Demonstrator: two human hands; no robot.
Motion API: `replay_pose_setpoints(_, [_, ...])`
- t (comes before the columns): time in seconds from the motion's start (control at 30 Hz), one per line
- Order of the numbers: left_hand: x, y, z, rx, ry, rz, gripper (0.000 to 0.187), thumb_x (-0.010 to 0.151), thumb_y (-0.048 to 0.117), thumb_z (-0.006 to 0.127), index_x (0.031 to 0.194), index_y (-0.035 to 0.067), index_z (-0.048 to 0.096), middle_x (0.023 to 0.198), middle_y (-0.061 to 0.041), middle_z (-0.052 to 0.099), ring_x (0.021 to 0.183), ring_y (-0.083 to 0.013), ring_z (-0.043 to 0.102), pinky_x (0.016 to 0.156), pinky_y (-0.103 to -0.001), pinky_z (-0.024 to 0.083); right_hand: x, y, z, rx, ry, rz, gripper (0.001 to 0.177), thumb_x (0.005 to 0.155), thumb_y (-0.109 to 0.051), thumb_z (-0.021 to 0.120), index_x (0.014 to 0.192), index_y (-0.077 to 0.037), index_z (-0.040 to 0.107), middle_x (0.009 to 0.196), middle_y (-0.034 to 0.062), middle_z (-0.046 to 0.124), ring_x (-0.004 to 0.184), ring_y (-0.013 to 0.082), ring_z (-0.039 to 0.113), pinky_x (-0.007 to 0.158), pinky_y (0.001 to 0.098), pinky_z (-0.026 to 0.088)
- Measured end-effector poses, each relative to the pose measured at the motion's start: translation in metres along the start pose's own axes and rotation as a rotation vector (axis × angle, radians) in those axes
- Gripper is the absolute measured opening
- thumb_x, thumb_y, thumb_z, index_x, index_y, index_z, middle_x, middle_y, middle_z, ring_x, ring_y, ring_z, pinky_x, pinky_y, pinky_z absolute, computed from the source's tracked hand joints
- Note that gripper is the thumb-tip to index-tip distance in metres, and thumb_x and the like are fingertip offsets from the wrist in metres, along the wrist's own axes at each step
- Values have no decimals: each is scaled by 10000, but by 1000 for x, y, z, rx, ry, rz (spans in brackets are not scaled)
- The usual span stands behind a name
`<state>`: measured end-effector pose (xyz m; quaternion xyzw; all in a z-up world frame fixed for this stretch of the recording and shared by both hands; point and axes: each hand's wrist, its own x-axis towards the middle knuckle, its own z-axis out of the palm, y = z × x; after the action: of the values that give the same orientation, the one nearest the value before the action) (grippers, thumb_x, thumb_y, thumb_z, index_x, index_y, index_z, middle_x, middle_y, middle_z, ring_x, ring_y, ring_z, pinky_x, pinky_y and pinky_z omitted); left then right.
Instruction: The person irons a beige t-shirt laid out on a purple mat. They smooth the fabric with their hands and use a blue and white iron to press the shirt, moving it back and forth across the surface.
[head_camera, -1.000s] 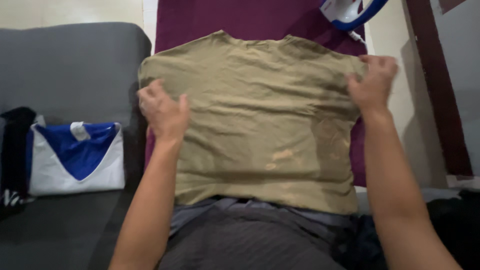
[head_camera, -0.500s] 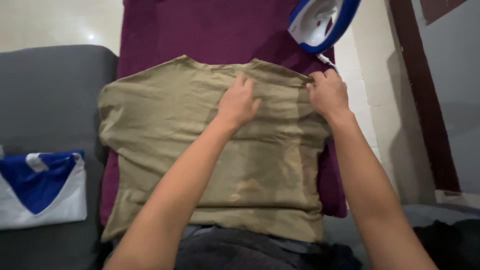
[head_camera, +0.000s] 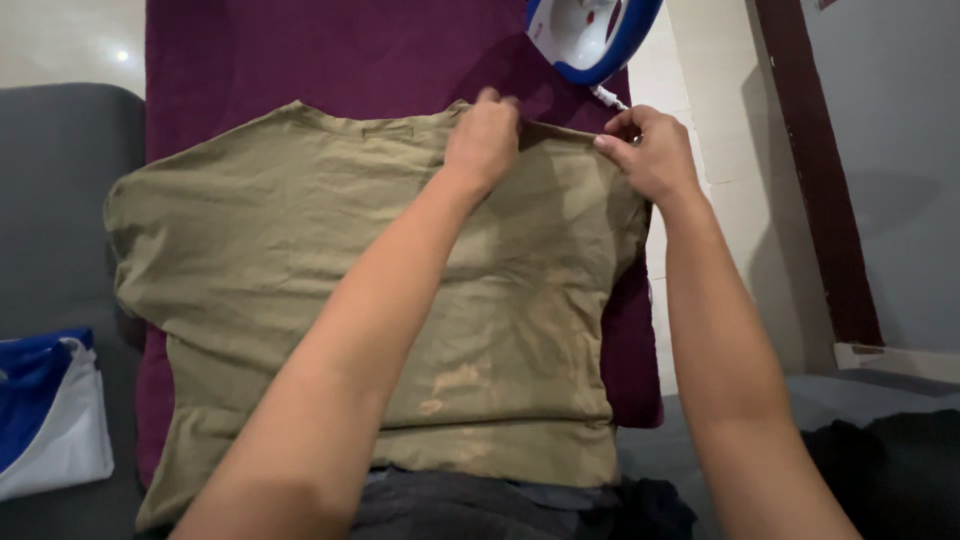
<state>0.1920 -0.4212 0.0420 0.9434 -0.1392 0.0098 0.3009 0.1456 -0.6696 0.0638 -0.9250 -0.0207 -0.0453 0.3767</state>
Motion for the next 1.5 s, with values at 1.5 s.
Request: replay_pose_setpoints(1.5, [-342,-199,-183,8,683,-661,465,974,274,715,1268,-63,585,1183,-298,610,1112,-481,569,966,-535,447,-154,-323,33,-596,-646,-109,417,885,-416,690,1248,-211,697,960,102,778,804,252,755,790,400,594])
